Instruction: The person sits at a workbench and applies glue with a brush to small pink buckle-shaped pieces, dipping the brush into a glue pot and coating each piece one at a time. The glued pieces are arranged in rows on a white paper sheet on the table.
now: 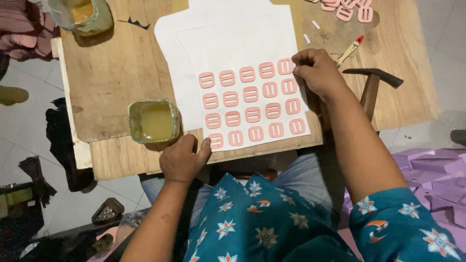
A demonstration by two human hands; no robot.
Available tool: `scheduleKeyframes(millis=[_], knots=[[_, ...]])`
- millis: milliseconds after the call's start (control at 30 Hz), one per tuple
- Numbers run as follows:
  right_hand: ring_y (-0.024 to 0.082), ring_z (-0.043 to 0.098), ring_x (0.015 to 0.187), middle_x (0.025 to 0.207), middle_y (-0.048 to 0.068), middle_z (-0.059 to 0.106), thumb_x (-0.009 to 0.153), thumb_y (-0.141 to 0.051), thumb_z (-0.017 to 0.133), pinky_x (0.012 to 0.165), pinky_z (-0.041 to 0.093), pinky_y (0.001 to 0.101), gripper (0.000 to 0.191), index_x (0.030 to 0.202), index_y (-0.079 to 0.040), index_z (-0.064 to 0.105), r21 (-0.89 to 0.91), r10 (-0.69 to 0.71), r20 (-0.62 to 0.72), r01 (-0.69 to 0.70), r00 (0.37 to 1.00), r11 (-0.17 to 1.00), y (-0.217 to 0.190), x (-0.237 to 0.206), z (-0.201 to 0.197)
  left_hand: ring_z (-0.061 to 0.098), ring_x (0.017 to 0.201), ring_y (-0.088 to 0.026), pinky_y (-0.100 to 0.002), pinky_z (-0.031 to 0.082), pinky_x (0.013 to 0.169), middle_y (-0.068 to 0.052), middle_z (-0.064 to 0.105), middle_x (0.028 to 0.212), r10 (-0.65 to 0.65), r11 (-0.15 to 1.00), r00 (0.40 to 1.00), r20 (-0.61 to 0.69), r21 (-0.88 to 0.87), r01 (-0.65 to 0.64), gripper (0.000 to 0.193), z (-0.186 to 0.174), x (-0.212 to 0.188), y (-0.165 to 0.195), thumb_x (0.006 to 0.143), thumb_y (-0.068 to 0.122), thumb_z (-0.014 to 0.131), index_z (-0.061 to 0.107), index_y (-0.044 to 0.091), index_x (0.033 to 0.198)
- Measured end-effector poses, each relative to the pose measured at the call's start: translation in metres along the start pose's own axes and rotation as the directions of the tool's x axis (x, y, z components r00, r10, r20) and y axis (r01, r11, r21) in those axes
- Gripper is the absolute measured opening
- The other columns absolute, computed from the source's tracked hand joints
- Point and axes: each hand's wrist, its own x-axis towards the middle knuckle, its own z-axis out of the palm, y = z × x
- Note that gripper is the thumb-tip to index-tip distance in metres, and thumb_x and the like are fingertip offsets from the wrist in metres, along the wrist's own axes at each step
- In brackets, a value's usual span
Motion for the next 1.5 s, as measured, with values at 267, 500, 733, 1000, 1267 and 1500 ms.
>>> scheduleKeyframes(millis=[267,500,733,1000,1267,1500], knots=[[0.022,0.061,0.103,0.119,0.009,0.053,0.083,-0.007,0.079,0.09,0.055,0.0326,0.035,0.117,-0.005,0.071,-0.25,-0.123,-0.063,0.104,0.99,0.963,0.001,-0.003,0.01,0.06,0.055,-0.032,-0.046,0.047,0.051,-0.007,0.058,0.064,-0.002,1.0,1.0,0.004,-0.001,0.002,0.044,0.001,-0.001,-0.001,0.085,0.043,0.078,0.053,0.013,0.065],[0.025,0.061,0.102,0.117,0.013,0.054,0.087,-0.007,0.074,0.091,0.053,0.0344,0.034,0.121,-0.006,0.072,-0.332,-0.157,-0.045,0.133,0.987,0.934,-0.001,-0.008,0.009,0.06,0.055,-0.032,-0.046,0.047,0.051,-0.007,0.058,0.063,-0.021,1.0,1.0,0.015,-0.012,0.021,0.043,0.001,0.0,-0.001,0.084,0.042,0.078,0.053,0.013,0.064],[0.023,0.065,0.111,0.119,0.01,0.066,0.091,-0.01,0.065,0.098,0.051,0.0332,0.026,0.117,-0.005,0.067,-0.138,-0.123,-0.096,0.109,0.988,0.984,0.005,-0.007,0.001,0.06,0.055,-0.032,-0.046,0.046,0.051,-0.007,0.058,0.063,-0.009,1.0,1.0,0.006,-0.02,0.009,0.039,0.0,0.0,0.0,0.086,0.039,0.076,0.054,0.013,0.067],[0.024,0.062,0.097,0.117,0.013,0.056,0.084,-0.015,0.081,0.086,0.054,0.0336,0.026,0.103,0.0,0.072,-0.258,-0.143,-0.158,0.099,0.977,0.961,0.011,-0.011,0.01,0.06,0.056,-0.033,-0.047,0.047,0.052,-0.007,0.059,0.065,-0.021,1.0,1.0,0.021,-0.01,0.021,0.037,0.001,-0.001,-0.001,0.086,0.038,0.075,0.055,0.013,0.067],[0.026,0.061,0.101,0.117,0.015,0.057,0.087,-0.011,0.079,0.088,0.053,0.0356,0.019,0.102,-0.001,0.074,-0.33,-0.284,-0.191,0.211,0.94,0.92,0.014,-0.016,0.014,0.061,0.058,-0.034,-0.048,0.047,0.054,-0.009,0.06,0.067,-0.015,1.0,1.0,0.019,-0.026,0.015,0.037,0.002,-0.002,-0.002,0.087,0.037,0.074,0.055,0.013,0.068],[0.028,0.063,0.105,0.12,0.016,0.058,0.088,-0.008,0.074,0.091,0.054,0.0364,0.026,0.113,0.001,0.07,-0.317,-0.343,-0.219,0.266,0.913,0.91,0.017,-0.032,0.02,0.064,0.066,-0.033,-0.047,0.048,0.059,-0.007,0.063,0.074,-0.019,0.981,0.997,0.071,-0.19,0.032,0.023,-0.009,-0.006,-0.005,0.088,0.033,0.072,0.064,0.013,0.082]])
